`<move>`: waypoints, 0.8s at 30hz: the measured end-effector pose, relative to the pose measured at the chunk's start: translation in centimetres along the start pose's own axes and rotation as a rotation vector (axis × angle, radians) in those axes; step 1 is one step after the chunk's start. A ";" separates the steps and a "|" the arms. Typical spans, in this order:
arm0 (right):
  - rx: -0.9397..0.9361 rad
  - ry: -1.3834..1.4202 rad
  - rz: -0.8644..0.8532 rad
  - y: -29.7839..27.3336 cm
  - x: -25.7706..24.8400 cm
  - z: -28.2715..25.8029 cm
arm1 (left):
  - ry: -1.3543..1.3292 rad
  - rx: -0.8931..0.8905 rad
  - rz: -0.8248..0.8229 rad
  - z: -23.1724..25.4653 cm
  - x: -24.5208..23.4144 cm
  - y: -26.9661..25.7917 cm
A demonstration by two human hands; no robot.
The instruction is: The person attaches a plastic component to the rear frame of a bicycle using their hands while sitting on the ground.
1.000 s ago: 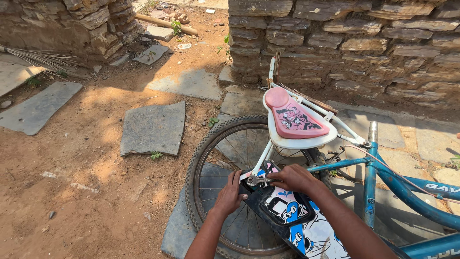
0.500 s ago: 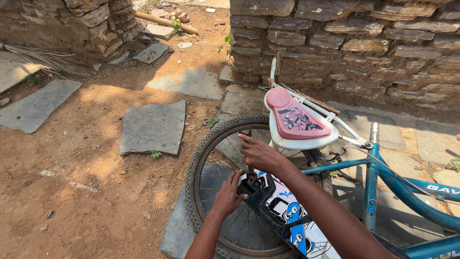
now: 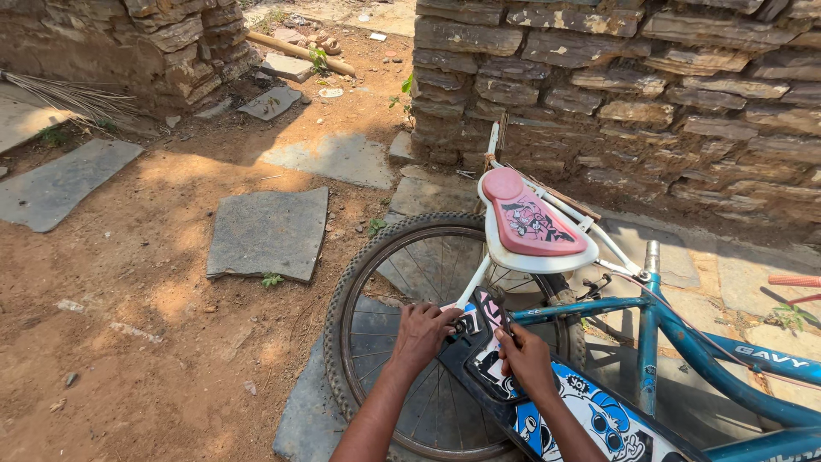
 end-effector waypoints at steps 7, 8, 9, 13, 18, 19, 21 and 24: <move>-0.004 -0.021 0.075 -0.6 0.1 0.3 | 0.109 0.046 -0.007 0.9 0.0 0.2; -0.012 -0.037 0.084 -0.6 0.1 0.3 | 0.128 0.050 -0.024 0.9 0.2 0.2; -0.013 -0.045 0.087 -0.8 0.0 0.3 | 0.137 0.070 -0.018 1.0 0.4 0.1; -0.012 -0.044 0.115 -1.2 -0.1 0.3 | 0.166 0.129 -0.015 1.1 1.0 0.2; -0.052 -0.024 0.128 -1.4 -0.1 0.4 | 0.230 0.166 -0.082 0.7 2.0 0.5; -0.051 -0.026 0.134 -1.4 -0.1 0.5 | 0.239 0.165 -0.088 0.6 2.1 0.6; -0.029 -0.065 0.122 -1.5 0.0 0.8 | 0.263 0.156 -0.106 0.5 2.2 0.8; -0.006 -0.147 0.090 -1.6 0.0 1.2 | 0.278 0.130 -0.122 0.6 2.3 1.3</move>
Point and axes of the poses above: each hand's wrist, its own y-axis towards the middle knuckle, its own x-axis out of the palm, z = x × y, the point moved 6 cm from there along y, towards the middle knuckle
